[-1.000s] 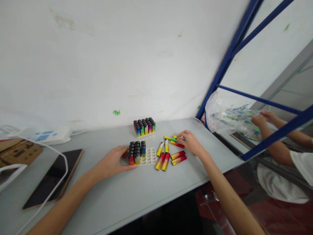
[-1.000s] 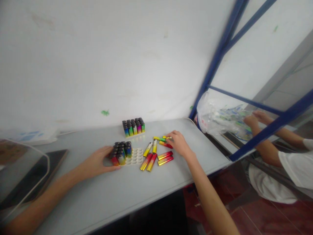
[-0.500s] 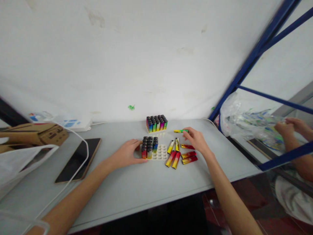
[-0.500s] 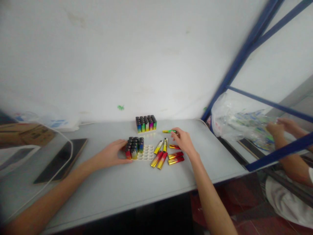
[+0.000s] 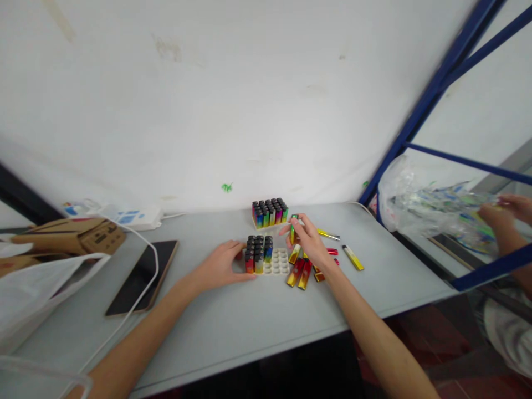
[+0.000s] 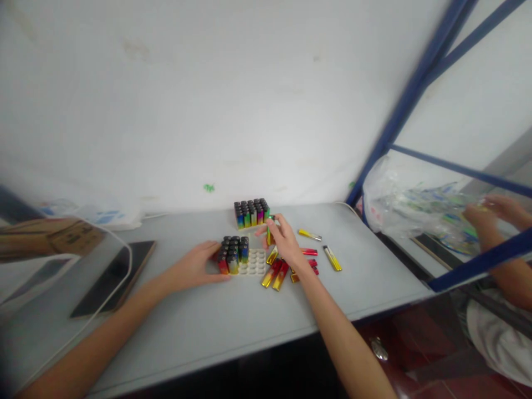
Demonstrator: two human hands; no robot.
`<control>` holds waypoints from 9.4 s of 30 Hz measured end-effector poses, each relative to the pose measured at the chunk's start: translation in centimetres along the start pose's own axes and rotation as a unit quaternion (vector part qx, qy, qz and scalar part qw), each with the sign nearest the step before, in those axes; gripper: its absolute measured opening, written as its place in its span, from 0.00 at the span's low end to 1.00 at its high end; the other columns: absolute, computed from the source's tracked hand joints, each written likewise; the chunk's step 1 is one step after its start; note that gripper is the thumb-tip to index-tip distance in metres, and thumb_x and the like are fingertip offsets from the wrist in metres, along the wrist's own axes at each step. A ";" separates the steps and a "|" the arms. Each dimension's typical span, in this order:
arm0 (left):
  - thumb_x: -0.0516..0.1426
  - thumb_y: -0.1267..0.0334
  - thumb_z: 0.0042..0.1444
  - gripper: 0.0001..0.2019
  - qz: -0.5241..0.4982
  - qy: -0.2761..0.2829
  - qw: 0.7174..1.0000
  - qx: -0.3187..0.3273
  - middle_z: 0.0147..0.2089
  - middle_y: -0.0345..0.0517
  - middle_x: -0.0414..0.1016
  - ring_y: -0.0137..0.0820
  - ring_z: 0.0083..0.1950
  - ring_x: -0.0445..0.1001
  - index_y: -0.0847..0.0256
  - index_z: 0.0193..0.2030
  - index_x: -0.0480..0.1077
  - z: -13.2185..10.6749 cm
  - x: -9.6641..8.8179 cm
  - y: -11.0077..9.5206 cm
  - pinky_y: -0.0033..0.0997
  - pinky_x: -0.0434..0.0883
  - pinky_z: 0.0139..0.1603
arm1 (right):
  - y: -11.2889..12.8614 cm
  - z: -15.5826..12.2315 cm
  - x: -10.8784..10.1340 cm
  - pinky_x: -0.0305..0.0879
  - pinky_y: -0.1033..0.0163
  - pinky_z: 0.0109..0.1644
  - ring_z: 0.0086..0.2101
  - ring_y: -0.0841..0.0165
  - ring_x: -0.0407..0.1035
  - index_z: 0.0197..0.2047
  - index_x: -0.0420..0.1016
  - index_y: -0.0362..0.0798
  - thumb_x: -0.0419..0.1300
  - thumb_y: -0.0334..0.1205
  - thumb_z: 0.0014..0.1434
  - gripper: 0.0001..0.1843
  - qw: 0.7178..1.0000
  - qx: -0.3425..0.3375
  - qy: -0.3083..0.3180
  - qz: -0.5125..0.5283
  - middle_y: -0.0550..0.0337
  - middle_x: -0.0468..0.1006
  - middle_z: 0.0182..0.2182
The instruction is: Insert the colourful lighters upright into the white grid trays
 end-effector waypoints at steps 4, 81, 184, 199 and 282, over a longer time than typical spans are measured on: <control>0.65 0.35 0.51 0.27 0.008 0.007 1.000 0.002 0.41 0.49 0.76 0.44 0.42 0.74 0.59 0.40 0.72 0.0 0.3 0.2 0.40 0.71 0.45 | -1.4 -1.3 1.7 0.55 0.70 0.23 0.21 0.74 0.53 0.49 0.62 0.58 0.64 0.64 0.62 0.24 0.997 0.051 0.041 0.046 0.73 0.58 0.25; 0.65 0.33 0.50 0.29 0.006 -0.010 1.000 0.023 0.41 0.50 0.76 0.45 0.42 0.75 0.59 0.41 0.74 0.2 0.5 0.7 0.41 0.71 0.45 | -2.3 -0.9 -11.2 0.67 0.56 0.56 0.45 0.60 0.74 0.50 0.82 0.46 0.65 0.43 0.65 0.13 0.801 -0.022 -0.072 -0.593 0.47 0.80 0.45; 0.64 0.34 0.51 0.28 0.021 0.001 1.000 0.010 0.41 0.49 0.76 0.45 0.42 0.75 0.59 0.43 0.73 0.1 0.5 0.3 0.41 0.71 0.46 | 1.0 -4.7 4.7 0.52 0.62 0.33 0.26 0.67 0.66 0.33 0.72 0.48 0.53 0.55 0.74 0.23 0.811 -0.157 0.166 -0.538 0.59 0.75 0.26; 0.66 0.37 0.51 0.27 0.010 -0.002 1.000 -0.001 0.44 0.51 0.79 0.47 0.45 0.77 0.59 0.44 0.75 0.2 0.3 0.6 0.43 0.73 0.49 | 2.3 -3.1 0.5 0.55 0.64 0.33 0.27 0.68 0.69 0.33 0.76 0.49 0.57 0.60 0.70 0.25 0.866 -0.089 0.077 -0.486 0.61 0.78 0.26; 0.66 0.36 0.50 0.27 0.019 -0.001 1.000 0.000 0.40 0.48 0.77 0.43 0.41 0.75 0.59 0.42 0.74 0.1 0.3 0.3 0.39 0.72 0.44 | 0.5 -1.0 1.6 0.61 0.63 0.38 0.30 0.66 0.71 0.35 0.66 0.51 0.52 0.50 0.76 0.18 0.896 -0.100 0.073 -0.427 0.61 0.78 0.29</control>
Point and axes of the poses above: each hand's wrist, its own z-axis towards the middle knuckle, its own x-axis out of the palm, y = z × x, the point moved 10 cm from there along z, towards the middle knuckle
